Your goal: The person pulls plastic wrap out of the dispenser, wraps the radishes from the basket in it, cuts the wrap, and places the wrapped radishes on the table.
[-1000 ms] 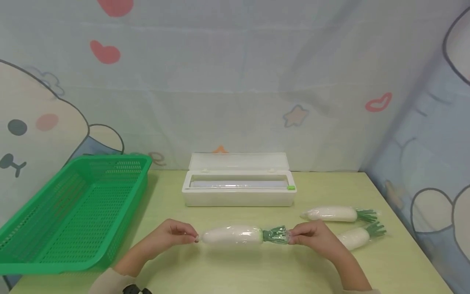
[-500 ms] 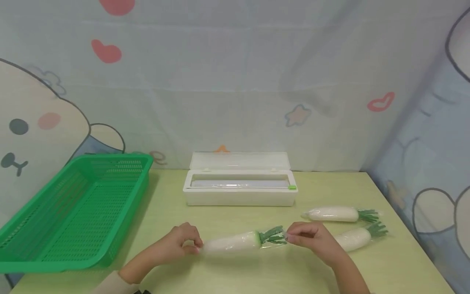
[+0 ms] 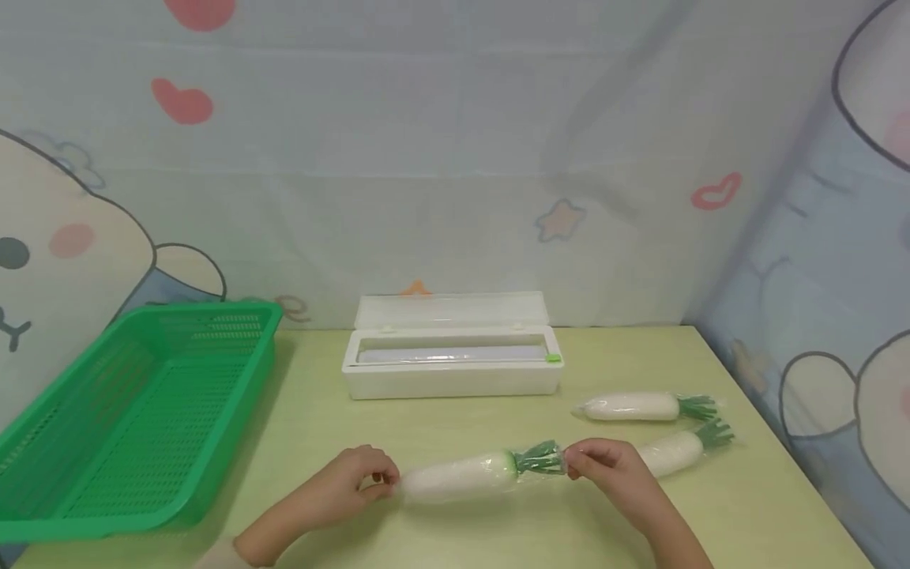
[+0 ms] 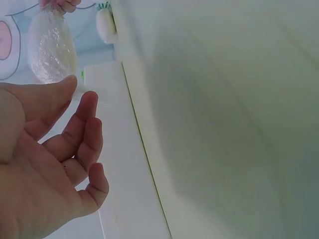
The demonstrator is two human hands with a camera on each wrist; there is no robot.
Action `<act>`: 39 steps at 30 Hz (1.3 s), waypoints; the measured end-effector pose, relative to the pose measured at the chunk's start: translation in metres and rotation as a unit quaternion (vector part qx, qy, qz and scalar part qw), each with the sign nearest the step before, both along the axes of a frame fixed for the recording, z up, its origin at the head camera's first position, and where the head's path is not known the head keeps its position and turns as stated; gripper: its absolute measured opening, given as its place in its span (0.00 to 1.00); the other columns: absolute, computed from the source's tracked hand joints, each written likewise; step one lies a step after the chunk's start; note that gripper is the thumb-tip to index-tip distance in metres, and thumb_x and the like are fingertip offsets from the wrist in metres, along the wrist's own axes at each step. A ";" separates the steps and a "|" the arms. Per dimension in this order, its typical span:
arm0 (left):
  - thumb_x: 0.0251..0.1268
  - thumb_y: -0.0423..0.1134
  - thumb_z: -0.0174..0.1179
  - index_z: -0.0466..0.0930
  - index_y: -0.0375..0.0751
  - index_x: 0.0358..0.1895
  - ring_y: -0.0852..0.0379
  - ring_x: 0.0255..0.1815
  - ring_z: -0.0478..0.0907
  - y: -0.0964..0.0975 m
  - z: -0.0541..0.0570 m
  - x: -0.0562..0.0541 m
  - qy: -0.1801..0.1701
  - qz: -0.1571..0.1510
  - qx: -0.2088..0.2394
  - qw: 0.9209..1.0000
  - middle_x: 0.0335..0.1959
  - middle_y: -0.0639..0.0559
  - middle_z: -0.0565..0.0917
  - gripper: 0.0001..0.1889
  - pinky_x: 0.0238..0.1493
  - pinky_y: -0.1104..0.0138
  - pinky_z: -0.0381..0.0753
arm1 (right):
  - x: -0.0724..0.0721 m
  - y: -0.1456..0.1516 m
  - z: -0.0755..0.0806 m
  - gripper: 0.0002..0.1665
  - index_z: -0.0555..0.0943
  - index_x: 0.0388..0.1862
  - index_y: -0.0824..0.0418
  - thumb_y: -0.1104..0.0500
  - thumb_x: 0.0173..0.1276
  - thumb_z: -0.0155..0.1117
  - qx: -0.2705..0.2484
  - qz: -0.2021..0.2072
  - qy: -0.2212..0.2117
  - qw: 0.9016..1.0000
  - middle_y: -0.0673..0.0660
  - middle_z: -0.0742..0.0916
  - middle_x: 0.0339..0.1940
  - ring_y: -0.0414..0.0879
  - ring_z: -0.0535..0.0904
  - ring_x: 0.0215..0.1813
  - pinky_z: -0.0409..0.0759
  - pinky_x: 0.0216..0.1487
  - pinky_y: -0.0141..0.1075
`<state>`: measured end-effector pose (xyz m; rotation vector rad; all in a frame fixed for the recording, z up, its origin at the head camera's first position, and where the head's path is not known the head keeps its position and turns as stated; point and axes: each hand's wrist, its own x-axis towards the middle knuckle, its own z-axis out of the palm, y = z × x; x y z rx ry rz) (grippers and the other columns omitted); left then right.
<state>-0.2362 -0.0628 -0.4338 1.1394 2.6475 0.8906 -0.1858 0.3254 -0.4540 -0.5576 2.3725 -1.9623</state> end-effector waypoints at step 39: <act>0.46 0.24 0.62 0.80 0.44 0.27 0.65 0.29 0.78 0.097 -0.018 0.011 -0.020 -0.041 -0.036 0.998 0.26 0.59 0.83 0.09 0.32 0.78 0.73 | 0.033 0.060 -0.026 0.20 0.78 0.50 0.78 0.61 0.68 0.59 0.239 -0.174 -0.171 0.940 0.59 0.88 0.39 0.36 0.81 0.34 0.79 0.38 0.31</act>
